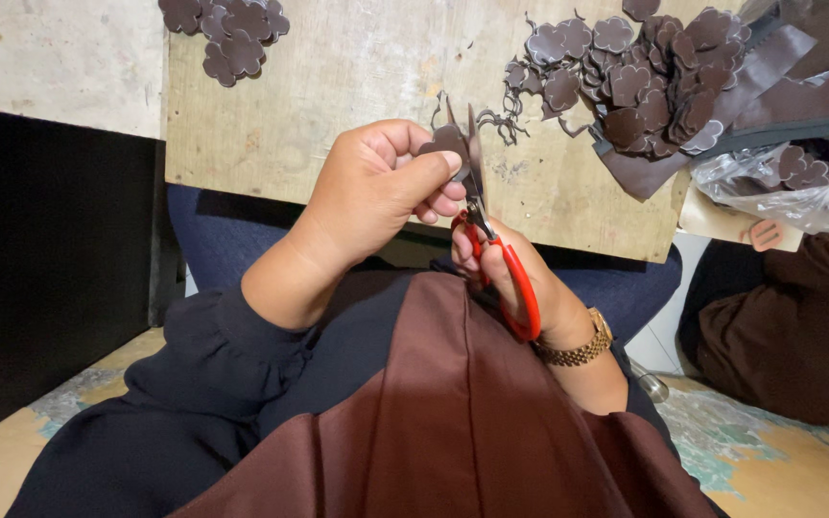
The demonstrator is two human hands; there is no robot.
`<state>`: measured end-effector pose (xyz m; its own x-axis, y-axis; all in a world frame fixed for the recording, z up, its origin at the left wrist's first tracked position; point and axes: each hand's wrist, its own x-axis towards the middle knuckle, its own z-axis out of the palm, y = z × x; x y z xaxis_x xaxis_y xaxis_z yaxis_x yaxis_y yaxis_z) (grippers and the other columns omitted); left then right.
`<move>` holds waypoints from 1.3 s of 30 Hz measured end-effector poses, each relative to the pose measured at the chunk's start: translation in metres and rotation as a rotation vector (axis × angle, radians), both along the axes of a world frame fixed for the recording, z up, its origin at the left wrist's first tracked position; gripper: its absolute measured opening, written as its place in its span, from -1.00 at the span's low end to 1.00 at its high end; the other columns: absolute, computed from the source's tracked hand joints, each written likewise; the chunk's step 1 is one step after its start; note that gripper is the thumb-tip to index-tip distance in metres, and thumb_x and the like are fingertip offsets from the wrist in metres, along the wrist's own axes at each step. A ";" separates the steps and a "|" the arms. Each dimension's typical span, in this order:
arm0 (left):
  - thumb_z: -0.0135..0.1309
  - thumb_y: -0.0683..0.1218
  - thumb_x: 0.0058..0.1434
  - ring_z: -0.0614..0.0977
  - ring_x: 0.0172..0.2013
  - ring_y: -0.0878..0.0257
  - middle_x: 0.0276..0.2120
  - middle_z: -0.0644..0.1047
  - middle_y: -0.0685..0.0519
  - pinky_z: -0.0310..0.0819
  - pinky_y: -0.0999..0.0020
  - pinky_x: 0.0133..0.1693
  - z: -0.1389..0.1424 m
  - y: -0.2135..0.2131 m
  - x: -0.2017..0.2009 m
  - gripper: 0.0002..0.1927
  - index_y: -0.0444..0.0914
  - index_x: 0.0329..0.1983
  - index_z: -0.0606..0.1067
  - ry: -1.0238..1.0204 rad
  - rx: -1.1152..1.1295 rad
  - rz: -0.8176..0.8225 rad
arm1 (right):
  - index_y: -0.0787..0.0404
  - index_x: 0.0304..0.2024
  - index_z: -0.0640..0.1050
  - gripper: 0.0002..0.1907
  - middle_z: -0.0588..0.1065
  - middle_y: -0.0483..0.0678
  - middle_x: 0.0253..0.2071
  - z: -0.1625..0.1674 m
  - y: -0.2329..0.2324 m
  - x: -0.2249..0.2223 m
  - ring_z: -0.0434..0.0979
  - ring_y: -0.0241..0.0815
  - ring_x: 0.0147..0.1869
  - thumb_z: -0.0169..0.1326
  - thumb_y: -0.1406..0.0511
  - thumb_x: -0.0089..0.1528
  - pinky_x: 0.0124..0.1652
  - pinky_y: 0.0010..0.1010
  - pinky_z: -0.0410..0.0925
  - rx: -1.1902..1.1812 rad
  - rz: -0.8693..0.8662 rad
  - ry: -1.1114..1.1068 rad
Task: The person uses red-handled scissors to trim the edges of small dark brown flower-shaped pieces of material. They hold each piece in the left hand and carefully cut around the perimeter with the right hand, placing finished pieces on a wooden board.
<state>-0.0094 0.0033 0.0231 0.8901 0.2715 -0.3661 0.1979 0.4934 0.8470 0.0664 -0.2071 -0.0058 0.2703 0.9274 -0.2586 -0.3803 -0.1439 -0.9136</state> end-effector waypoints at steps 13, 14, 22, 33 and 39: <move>0.14 -0.15 0.28 0.64 -0.49 0.39 -0.45 0.64 0.00 0.55 0.54 -0.44 0.004 0.011 -0.003 -0.86 -0.37 -0.26 0.54 0.038 0.066 -0.068 | 0.19 -0.13 0.36 -0.32 0.24 -0.23 -0.33 0.001 0.000 0.001 0.15 -0.40 -0.32 -0.10 -0.29 0.32 -0.33 -0.58 0.13 -0.004 0.050 -0.025; 0.14 -0.15 0.28 0.64 -0.49 0.39 -0.45 0.64 0.00 0.55 0.54 -0.44 0.005 0.012 -0.003 -0.86 -0.37 -0.26 0.54 0.039 0.067 -0.074 | 0.19 -0.13 0.36 -0.32 0.24 -0.23 -0.34 0.001 -0.001 0.001 0.15 -0.41 -0.32 -0.10 -0.28 0.32 -0.33 -0.58 0.13 -0.008 0.055 -0.025; 0.14 -0.18 0.25 0.64 -0.51 0.40 -0.47 0.64 0.00 0.53 0.56 -0.48 0.012 0.017 -0.004 -0.88 -0.37 -0.30 0.53 0.105 0.110 -0.136 | 0.26 0.00 0.37 -0.24 0.29 -0.16 -0.20 -0.002 0.003 0.007 0.21 -0.34 -0.15 -0.18 -0.31 0.36 -0.10 -0.54 0.23 0.080 0.126 -0.239; 0.14 -0.18 0.24 0.63 -0.52 0.41 -0.49 0.63 0.00 0.52 0.56 -0.49 0.012 0.017 -0.002 -0.88 -0.37 -0.31 0.53 0.117 0.118 -0.153 | 0.29 -0.01 0.38 -0.12 0.27 -0.18 -0.24 0.000 0.000 0.007 0.18 -0.35 -0.21 -0.22 -0.39 0.29 -0.20 -0.55 0.18 0.031 0.131 -0.229; 0.15 -0.17 0.22 0.63 -0.53 0.40 -0.50 0.64 0.01 0.51 0.56 -0.50 0.011 0.018 -0.001 -0.87 -0.37 -0.33 0.53 0.138 0.127 -0.152 | 0.29 -0.04 0.37 -0.16 0.27 -0.17 -0.23 -0.004 -0.001 0.007 0.18 -0.34 -0.20 -0.19 -0.36 0.31 -0.20 -0.54 0.18 0.030 0.122 -0.187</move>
